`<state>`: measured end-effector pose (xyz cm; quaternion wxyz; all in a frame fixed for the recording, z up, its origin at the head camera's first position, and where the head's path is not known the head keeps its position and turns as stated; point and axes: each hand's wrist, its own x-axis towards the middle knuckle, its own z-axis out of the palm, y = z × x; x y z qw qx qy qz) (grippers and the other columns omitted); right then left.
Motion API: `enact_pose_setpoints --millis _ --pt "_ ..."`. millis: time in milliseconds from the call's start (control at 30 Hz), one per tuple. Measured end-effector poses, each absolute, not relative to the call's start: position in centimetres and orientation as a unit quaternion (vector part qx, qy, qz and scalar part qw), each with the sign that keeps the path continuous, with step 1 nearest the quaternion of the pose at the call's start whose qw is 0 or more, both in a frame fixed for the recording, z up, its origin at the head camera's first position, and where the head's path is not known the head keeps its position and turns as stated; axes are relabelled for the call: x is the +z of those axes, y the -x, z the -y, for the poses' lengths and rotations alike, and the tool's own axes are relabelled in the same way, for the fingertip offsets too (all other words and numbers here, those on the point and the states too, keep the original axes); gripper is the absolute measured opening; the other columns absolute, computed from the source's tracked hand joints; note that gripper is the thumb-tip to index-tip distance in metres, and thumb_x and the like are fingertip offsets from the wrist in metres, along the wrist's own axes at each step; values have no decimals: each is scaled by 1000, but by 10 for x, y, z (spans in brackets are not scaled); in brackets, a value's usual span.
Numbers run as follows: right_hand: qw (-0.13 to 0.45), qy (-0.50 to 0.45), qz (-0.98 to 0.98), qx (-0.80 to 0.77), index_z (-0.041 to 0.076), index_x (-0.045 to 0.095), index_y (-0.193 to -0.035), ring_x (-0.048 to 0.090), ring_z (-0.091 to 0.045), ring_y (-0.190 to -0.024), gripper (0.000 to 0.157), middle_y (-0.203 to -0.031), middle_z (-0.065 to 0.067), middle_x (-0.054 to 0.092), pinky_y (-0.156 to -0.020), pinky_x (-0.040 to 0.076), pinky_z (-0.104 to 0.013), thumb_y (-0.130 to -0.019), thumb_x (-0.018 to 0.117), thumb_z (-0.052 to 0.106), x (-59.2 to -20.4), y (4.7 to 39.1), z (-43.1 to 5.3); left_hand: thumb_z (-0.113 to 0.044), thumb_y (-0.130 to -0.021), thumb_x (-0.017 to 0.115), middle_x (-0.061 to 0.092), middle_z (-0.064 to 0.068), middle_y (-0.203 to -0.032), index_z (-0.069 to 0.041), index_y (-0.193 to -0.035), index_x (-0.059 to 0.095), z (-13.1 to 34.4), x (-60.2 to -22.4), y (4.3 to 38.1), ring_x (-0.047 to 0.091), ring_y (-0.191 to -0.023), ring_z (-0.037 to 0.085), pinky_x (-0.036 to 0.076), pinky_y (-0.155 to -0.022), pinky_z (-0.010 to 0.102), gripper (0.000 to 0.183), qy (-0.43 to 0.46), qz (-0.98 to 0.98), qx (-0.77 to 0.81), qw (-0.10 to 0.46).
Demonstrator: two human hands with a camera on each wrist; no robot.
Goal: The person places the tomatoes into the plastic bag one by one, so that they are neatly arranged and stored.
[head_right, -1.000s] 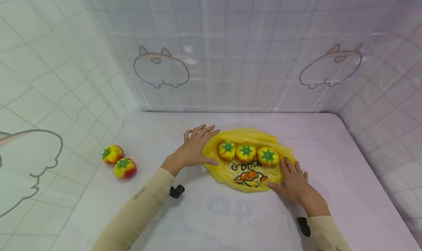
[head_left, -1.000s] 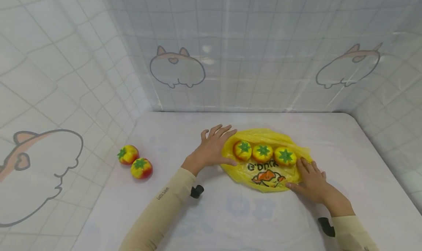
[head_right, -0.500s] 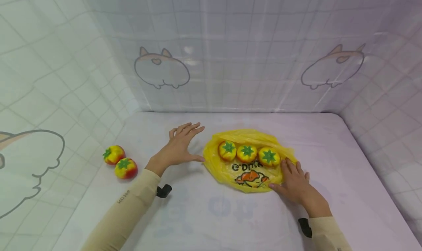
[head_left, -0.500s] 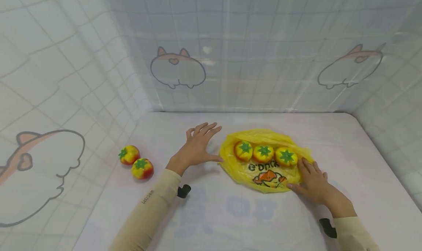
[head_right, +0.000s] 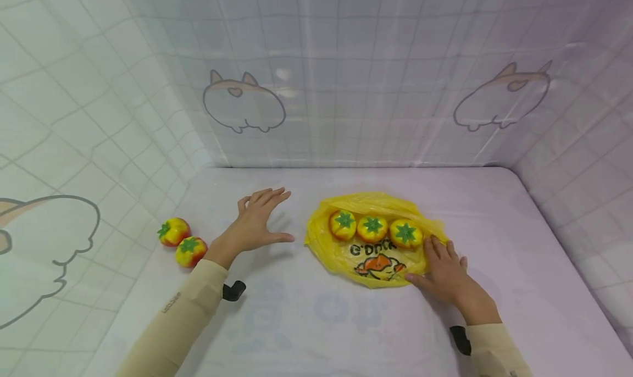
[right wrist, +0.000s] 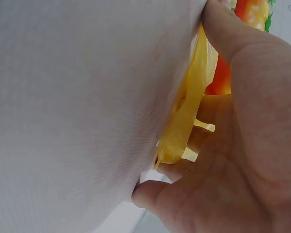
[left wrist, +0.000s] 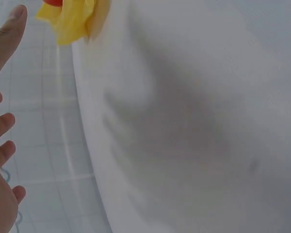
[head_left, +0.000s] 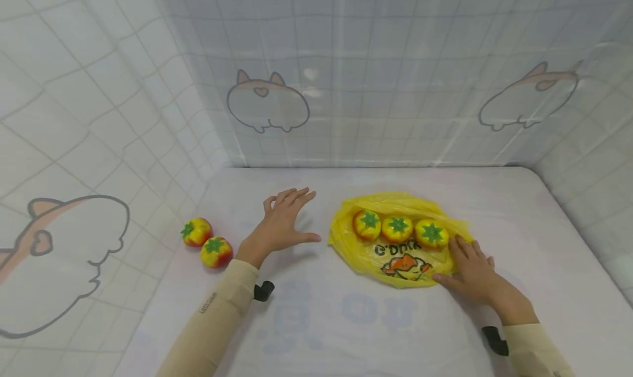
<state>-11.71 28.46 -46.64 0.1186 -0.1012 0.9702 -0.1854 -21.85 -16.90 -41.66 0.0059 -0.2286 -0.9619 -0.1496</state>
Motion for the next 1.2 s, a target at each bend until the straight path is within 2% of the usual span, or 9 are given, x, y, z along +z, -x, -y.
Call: enact_pose_setpoints --millis 600,933,1200 --pt "128 97 -967 -199 -14 14 -158 4 -71 -142 110 -162 -40 10 -100 9 -89 -95 63 61 -467 117 -287 -68 -77 80 34 5 -165 -26 -161 35 222 -414 215 25 -149 36 16 -108 68 103 189 966 -170 44" --pt "133 98 -968 -190 -15 14 -157 4 -71 -141 110 -162 -40 9 -100 10 -89 -95 62 63 -466 117 -288 -65 -76 82 36 9 -164 -25 -160 37 263 -424 193 29 -148 37 19 -106 68 103 148 975 -158 42" --pt "130 103 -967 -192 -14 13 -158 4 -71 -142 110 -162 -40 9 -99 10 -89 -95 62 62 -467 119 -288 -62 -76 84 36 14 -162 -21 -160 36 292 -426 175 30 -144 44 22 -100 75 105 112 980 -155 54"
